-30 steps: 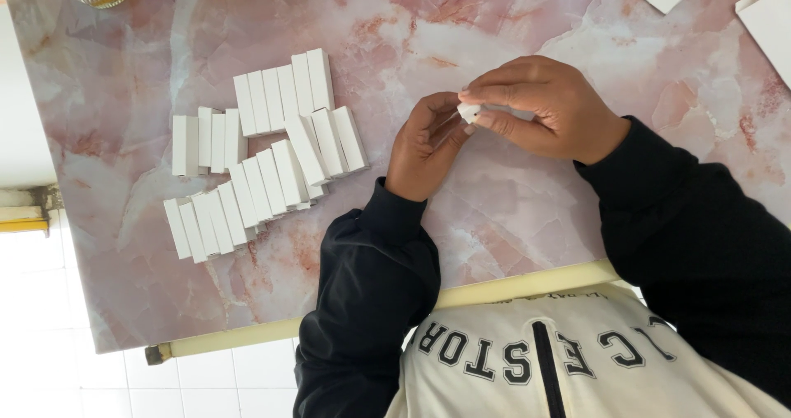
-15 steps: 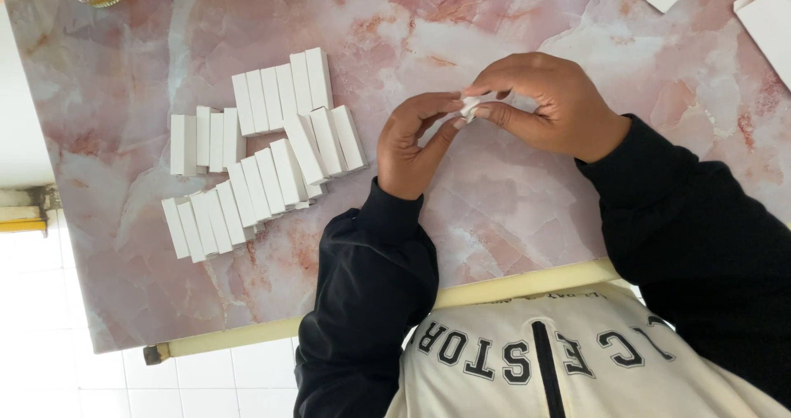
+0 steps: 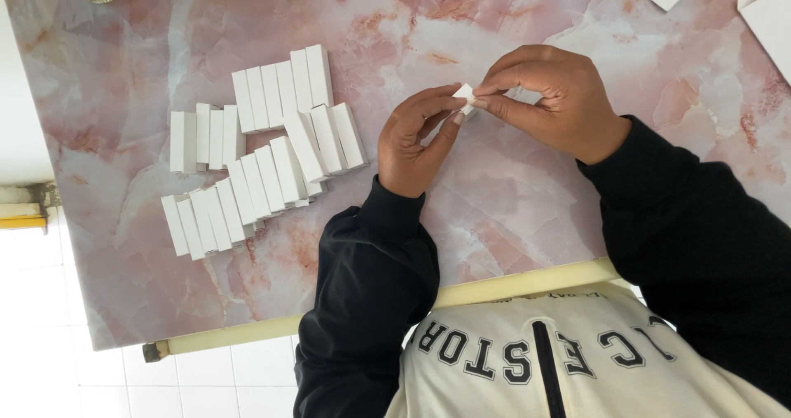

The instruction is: Folding and assembling small white cardboard perfume boxes from flat blanks.

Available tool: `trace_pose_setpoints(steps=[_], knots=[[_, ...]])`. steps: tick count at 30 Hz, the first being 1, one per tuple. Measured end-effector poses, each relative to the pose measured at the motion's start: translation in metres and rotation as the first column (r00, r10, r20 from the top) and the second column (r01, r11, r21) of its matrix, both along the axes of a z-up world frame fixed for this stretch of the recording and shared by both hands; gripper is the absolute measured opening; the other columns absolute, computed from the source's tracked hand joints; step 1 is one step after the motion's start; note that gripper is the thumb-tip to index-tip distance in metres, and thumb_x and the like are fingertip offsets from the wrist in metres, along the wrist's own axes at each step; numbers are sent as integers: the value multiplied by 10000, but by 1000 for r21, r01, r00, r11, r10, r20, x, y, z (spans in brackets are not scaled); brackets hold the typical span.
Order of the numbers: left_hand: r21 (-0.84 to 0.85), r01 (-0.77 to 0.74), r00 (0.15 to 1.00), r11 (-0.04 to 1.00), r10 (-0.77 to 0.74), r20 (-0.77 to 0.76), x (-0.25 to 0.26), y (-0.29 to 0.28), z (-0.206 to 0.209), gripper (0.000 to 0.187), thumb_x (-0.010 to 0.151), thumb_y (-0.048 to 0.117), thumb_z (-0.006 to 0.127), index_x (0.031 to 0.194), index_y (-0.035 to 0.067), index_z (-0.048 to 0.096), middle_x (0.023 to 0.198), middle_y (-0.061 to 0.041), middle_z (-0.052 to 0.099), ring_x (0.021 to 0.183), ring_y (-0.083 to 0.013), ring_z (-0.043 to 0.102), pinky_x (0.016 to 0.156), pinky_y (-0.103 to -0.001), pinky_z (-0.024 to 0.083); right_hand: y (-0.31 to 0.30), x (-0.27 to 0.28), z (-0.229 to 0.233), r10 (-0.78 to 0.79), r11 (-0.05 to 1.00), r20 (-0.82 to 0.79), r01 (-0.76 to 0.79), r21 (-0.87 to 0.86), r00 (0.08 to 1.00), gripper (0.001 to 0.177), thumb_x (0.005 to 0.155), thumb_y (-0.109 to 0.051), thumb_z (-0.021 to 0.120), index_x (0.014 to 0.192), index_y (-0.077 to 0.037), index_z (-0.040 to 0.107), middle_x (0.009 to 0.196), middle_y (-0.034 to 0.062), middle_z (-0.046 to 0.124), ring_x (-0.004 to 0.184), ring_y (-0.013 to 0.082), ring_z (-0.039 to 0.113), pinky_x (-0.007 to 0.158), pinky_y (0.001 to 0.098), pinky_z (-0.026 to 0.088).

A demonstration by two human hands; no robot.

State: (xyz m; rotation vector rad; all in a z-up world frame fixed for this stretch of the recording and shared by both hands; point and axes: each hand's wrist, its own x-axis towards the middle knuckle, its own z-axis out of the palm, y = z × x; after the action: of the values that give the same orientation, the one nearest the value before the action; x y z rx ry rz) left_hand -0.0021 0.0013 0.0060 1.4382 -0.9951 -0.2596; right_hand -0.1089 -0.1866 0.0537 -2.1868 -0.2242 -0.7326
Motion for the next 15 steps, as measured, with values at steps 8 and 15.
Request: trace_pose_setpoints(steps=[8, 15], knots=[[10, -10, 1000, 1000, 10, -10, 0, -1, 3, 236, 1012, 36, 693, 1232, 122, 681, 1313, -152, 682, 1239, -235, 699, 1081, -307, 618, -2, 0, -10, 2, 999, 26, 0, -54, 1000, 102, 1014, 4, 798, 1109, 20, 766, 1018, 147, 756, 949, 264, 718, 885, 355, 561], [22, -49, 997, 999, 47, 56, 1, -1, -1, 222, 1016, 79, 736, 1196, 208, 719, 1306, -91, 704, 1102, -146, 726, 901, -228, 600, -6, 2, -9, 40, 994, 35, -36, -106, 999, 99, 1025, -1, 777, 1109, 33, 735, 1011, 159, 756, 937, 293, 730, 876, 386, 575]])
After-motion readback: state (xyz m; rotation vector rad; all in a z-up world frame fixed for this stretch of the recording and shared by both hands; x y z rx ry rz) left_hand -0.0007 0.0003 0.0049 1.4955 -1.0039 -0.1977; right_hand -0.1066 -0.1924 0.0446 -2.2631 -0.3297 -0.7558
